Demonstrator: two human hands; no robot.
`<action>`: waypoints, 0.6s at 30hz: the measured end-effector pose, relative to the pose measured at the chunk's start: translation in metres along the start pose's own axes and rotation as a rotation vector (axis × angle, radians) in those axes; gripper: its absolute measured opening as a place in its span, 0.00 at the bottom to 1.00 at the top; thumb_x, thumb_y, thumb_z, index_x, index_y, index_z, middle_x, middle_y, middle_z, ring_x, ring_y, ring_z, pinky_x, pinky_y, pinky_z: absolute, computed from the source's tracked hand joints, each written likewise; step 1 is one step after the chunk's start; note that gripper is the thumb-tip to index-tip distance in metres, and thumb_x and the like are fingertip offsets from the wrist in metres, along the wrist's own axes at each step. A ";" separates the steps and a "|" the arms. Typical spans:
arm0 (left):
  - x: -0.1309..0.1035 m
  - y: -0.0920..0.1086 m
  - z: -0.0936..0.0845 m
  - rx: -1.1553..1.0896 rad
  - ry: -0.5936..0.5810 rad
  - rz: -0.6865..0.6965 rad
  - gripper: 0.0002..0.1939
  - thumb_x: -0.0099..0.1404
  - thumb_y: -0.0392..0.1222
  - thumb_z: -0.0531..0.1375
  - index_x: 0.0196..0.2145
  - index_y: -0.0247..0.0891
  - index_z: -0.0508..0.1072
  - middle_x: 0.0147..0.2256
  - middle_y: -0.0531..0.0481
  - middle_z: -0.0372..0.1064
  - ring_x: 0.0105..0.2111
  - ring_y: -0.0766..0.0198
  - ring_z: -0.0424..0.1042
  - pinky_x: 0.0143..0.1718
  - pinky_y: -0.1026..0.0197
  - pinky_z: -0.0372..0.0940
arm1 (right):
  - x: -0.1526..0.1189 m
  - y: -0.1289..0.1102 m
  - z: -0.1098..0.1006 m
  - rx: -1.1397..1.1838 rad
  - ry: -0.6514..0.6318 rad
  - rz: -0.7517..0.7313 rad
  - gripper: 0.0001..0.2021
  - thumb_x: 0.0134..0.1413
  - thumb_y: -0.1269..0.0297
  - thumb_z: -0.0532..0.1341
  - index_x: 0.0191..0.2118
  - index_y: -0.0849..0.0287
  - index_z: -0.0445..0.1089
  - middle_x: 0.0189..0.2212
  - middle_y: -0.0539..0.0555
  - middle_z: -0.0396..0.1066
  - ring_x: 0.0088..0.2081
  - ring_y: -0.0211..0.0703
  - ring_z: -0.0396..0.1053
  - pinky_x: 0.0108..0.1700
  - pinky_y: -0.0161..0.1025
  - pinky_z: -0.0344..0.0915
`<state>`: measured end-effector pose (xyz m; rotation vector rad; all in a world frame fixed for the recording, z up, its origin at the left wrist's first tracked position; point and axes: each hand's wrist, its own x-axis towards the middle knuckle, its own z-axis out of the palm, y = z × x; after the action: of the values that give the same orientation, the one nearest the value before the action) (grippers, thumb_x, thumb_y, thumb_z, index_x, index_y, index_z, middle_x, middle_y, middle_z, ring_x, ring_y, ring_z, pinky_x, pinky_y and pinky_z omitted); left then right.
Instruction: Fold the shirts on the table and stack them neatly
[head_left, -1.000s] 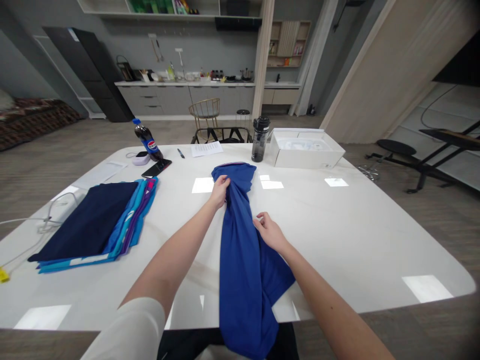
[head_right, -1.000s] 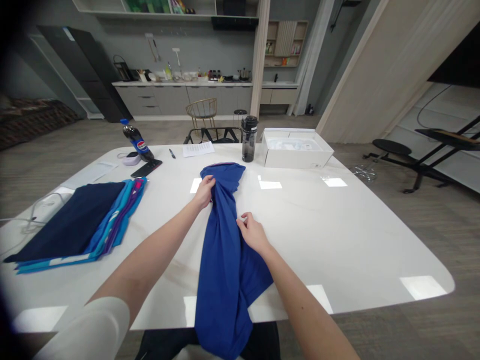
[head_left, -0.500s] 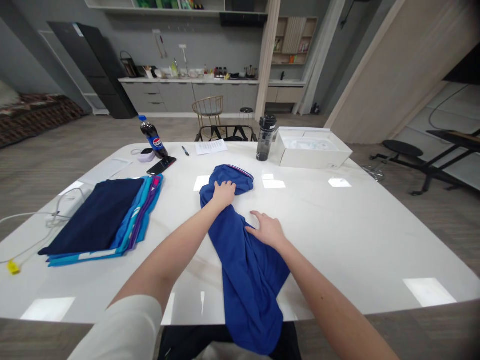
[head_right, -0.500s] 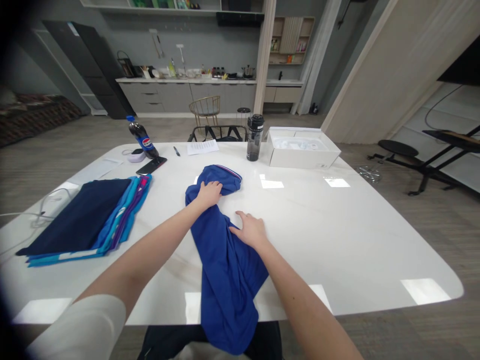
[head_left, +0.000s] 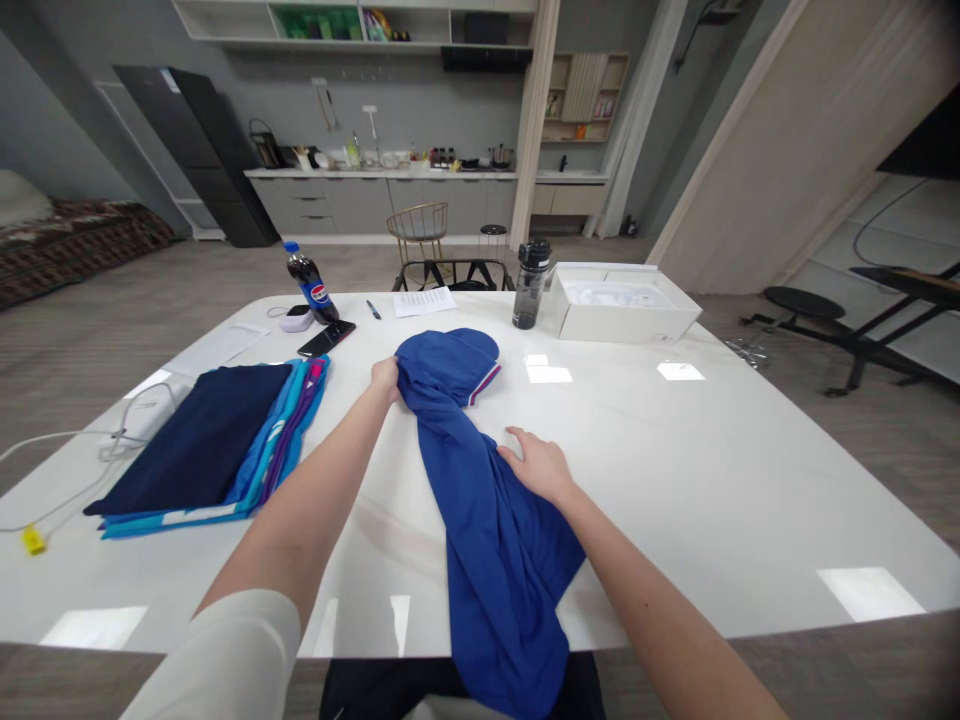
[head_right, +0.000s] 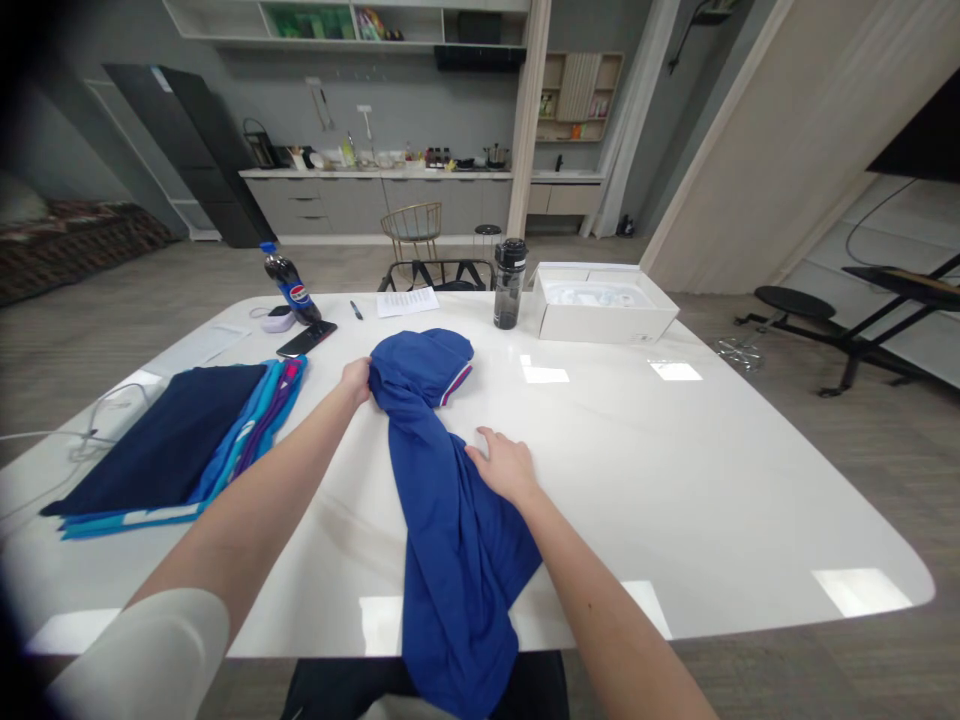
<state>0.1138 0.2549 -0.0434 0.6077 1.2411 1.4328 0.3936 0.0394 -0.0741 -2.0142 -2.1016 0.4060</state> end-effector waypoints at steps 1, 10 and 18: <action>-0.001 0.001 -0.008 0.092 0.057 0.104 0.24 0.64 0.40 0.62 0.57 0.36 0.70 0.54 0.37 0.72 0.59 0.51 0.68 0.62 0.48 0.62 | 0.002 0.000 0.001 -0.001 0.002 0.005 0.27 0.69 0.45 0.50 0.65 0.53 0.64 0.54 0.60 0.75 0.50 0.55 0.75 0.52 0.46 0.64; -0.055 -0.048 0.030 1.400 -0.349 0.631 0.14 0.64 0.47 0.64 0.45 0.39 0.77 0.51 0.37 0.74 0.56 0.42 0.69 0.63 0.36 0.55 | 0.106 -0.037 0.007 0.449 0.214 0.067 0.12 0.59 0.65 0.60 0.47 0.57 0.75 0.34 0.54 0.76 0.39 0.47 0.74 0.47 0.41 0.66; -0.027 -0.022 0.003 0.111 -0.246 0.284 0.20 0.73 0.53 0.53 0.50 0.37 0.75 0.51 0.43 0.77 0.52 0.57 0.75 0.58 0.52 0.67 | 0.162 -0.083 0.017 0.789 0.306 0.118 0.18 0.63 0.57 0.51 0.54 0.58 0.67 0.39 0.53 0.74 0.37 0.43 0.73 0.42 0.40 0.70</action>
<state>0.1327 0.2280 -0.0553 1.0381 1.0739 1.4739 0.3020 0.1975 -0.0699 -1.5899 -1.3367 0.7456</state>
